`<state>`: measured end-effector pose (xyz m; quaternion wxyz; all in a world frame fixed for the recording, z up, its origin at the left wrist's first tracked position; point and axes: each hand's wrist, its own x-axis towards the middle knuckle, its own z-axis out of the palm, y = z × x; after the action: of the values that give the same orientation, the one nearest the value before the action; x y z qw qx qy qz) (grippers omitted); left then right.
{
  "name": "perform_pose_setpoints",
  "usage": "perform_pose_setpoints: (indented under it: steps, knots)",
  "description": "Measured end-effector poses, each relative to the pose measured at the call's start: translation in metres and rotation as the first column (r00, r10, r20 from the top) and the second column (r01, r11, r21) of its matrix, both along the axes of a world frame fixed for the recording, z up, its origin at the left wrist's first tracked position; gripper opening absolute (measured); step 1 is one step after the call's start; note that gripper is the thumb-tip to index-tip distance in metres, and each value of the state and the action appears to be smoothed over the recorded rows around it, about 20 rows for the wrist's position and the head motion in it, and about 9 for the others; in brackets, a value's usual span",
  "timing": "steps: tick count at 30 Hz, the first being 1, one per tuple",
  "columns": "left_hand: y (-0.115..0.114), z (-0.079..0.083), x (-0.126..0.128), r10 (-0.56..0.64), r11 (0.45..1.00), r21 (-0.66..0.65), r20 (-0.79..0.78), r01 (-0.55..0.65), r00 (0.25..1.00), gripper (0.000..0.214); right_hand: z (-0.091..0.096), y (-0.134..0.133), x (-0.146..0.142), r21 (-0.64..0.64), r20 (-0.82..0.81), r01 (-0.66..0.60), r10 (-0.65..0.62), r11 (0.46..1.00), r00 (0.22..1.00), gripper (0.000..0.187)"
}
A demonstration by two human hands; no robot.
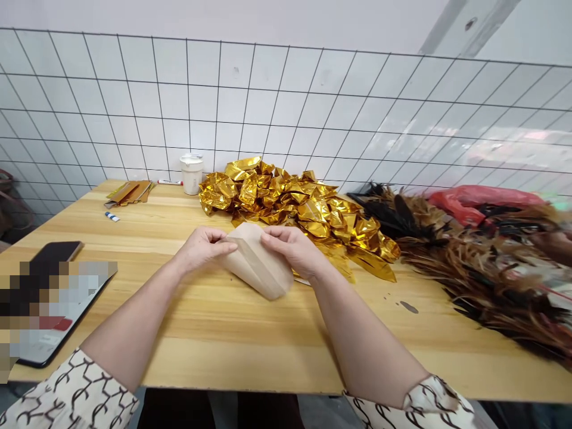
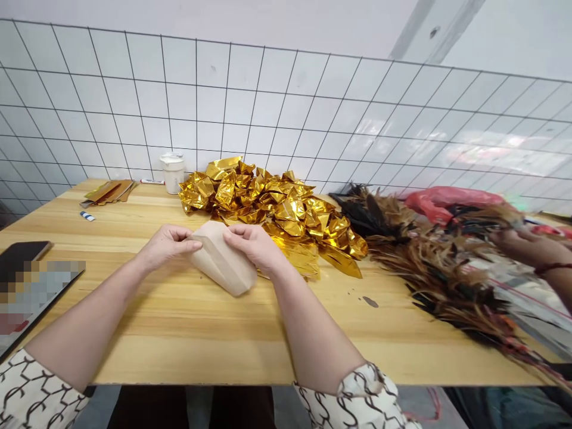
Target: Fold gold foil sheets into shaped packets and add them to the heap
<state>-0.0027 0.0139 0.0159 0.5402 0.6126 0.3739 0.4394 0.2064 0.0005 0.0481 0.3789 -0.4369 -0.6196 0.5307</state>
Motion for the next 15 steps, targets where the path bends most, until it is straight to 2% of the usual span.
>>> perform_pose_setpoints:
  steps: [3, 7, 10, 15]
  knots:
    - [0.005, 0.001, -0.001, 0.154, 0.988, -0.041, 0.099, -0.150, 0.983, 0.035, -0.016, 0.007, 0.008, -0.128, -0.203, 0.022, -0.048, 0.992, 0.978, 0.048]
    - [0.009, 0.000, -0.002, 0.348, 0.935, -0.167, 0.267, -0.313, 0.899, 0.041, -0.032, 0.011, 0.005, -0.203, -0.386, -0.013, -0.068, 0.979, 0.920, 0.044]
    - [0.009, -0.001, 0.000, 0.392, 0.911, -0.267, 0.334, -0.313, 0.857, 0.045, -0.036, 0.009, -0.004, -0.212, -0.411, -0.005, -0.084, 0.977, 0.908, 0.041]
    - [0.006, -0.002, 0.001, 0.325, 0.927, -0.305, 0.356, -0.220, 0.876, 0.044, -0.037, 0.007, -0.009, -0.213, -0.395, 0.103, -0.182, 0.972, 0.901, 0.042]
